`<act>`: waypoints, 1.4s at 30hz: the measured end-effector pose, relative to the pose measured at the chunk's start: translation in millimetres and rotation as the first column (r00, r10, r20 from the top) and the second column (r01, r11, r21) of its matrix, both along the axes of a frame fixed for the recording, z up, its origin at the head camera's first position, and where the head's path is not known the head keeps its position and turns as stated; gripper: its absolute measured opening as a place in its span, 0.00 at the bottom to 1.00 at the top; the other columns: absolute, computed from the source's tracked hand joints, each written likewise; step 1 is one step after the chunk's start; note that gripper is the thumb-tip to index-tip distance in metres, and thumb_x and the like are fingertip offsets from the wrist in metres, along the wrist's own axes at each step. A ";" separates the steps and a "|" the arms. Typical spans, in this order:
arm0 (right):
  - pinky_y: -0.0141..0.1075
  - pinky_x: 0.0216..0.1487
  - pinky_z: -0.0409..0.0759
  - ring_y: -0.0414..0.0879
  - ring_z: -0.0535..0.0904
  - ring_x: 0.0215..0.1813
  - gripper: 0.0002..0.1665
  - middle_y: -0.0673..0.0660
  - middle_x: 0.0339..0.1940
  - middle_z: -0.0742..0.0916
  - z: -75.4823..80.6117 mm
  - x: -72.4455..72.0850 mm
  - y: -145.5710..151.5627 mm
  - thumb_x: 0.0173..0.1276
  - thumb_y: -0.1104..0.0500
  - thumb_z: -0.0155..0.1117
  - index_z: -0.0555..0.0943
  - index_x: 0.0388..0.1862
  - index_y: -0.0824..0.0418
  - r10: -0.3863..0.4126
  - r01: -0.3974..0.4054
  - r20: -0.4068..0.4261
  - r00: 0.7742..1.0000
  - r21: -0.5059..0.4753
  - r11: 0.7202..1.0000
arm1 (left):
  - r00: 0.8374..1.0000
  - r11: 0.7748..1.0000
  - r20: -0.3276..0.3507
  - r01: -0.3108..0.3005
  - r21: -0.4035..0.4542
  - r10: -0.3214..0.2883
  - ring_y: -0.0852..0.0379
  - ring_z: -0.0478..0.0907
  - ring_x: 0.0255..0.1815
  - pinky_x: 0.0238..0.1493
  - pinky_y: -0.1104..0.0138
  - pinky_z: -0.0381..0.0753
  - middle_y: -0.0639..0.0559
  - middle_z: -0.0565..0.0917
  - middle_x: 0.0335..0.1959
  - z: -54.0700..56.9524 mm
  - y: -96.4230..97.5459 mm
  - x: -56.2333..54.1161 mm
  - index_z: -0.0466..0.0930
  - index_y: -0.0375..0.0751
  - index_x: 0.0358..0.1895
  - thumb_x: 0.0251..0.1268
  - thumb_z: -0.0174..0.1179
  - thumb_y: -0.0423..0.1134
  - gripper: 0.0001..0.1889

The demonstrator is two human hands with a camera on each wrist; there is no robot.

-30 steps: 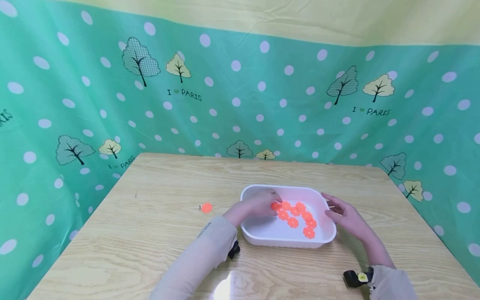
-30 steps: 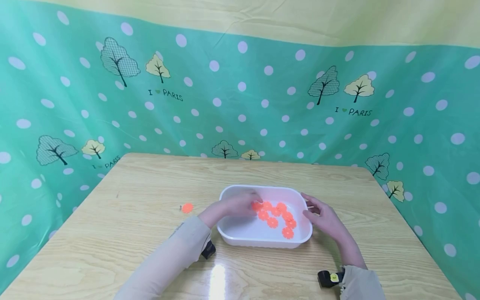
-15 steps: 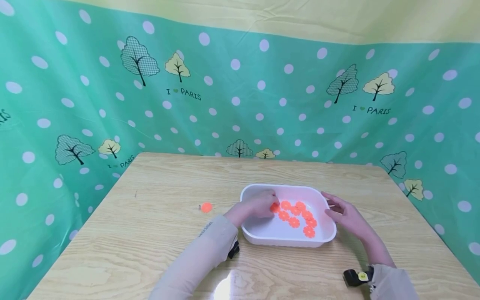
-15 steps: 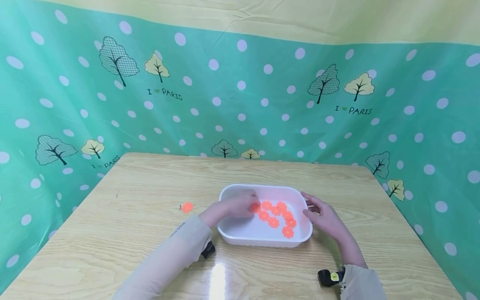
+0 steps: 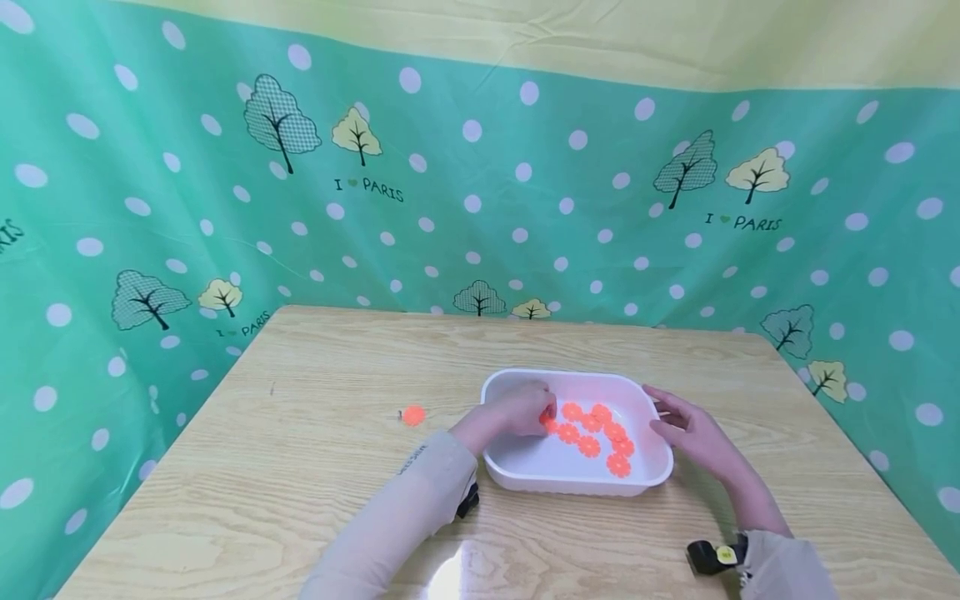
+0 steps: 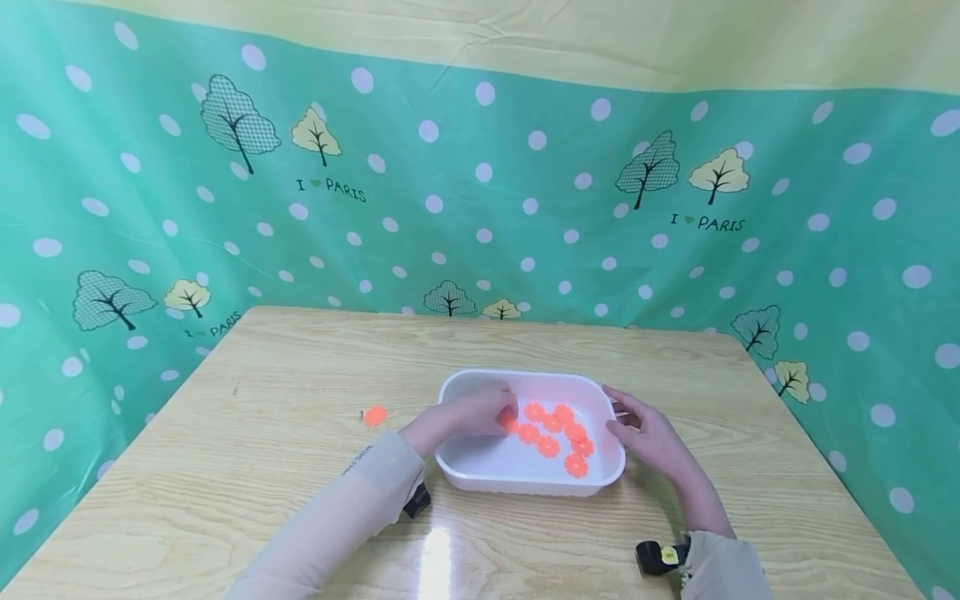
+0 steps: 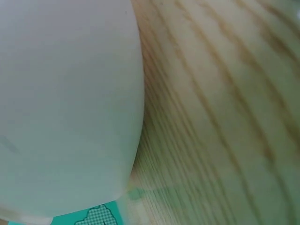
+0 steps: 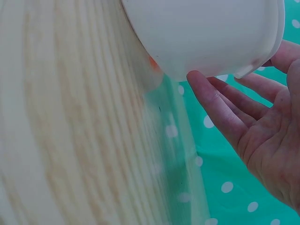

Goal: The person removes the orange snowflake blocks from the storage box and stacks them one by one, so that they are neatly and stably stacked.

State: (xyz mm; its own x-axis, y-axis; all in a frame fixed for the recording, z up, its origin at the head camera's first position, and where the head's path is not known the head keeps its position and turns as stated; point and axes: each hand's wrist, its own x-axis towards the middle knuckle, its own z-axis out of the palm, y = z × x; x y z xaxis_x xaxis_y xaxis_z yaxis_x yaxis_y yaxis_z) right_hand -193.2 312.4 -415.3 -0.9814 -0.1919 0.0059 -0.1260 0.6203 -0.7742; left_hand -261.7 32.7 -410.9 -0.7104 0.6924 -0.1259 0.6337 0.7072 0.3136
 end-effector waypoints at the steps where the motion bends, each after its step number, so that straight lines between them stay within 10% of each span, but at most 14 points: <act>1: 0.31 0.40 0.78 0.59 0.73 0.53 0.34 0.68 0.57 0.73 -0.4 -0.1 0.1 0.67 0.51 0.55 0.60 0.69 0.59 0.000 0.000 -0.001 1.000 -0.001 1.000 | 1.000 1.000 0.005 -0.004 0.001 0.004 0.64 0.68 0.32 0.37 0.76 0.68 0.60 0.71 0.29 -0.2 0.0 0.1 0.76 0.48 0.35 0.52 0.64 0.39 0.08; 42: 0.27 0.43 0.75 0.58 0.73 0.53 0.33 0.67 0.57 0.74 -2.9 -0.5 0.8 0.67 0.51 0.54 0.60 0.68 0.60 0.007 -0.007 -0.034 0.999 0.017 1.000 | 1.000 0.991 0.009 0.004 0.134 -0.005 0.64 0.72 0.36 0.42 0.75 0.71 0.56 0.78 0.41 8.6 -5.8 0.8 0.80 0.44 0.47 0.47 0.67 0.41 0.20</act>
State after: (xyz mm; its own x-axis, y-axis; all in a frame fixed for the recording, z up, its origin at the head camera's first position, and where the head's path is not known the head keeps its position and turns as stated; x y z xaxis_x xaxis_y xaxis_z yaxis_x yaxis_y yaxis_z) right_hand -193.7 313.2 -418.2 -0.9793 -0.1993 0.0362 -0.1567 0.6321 -0.7589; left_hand -260.8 27.0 -402.3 -0.7064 0.7067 -0.0386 0.6335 0.6556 0.4110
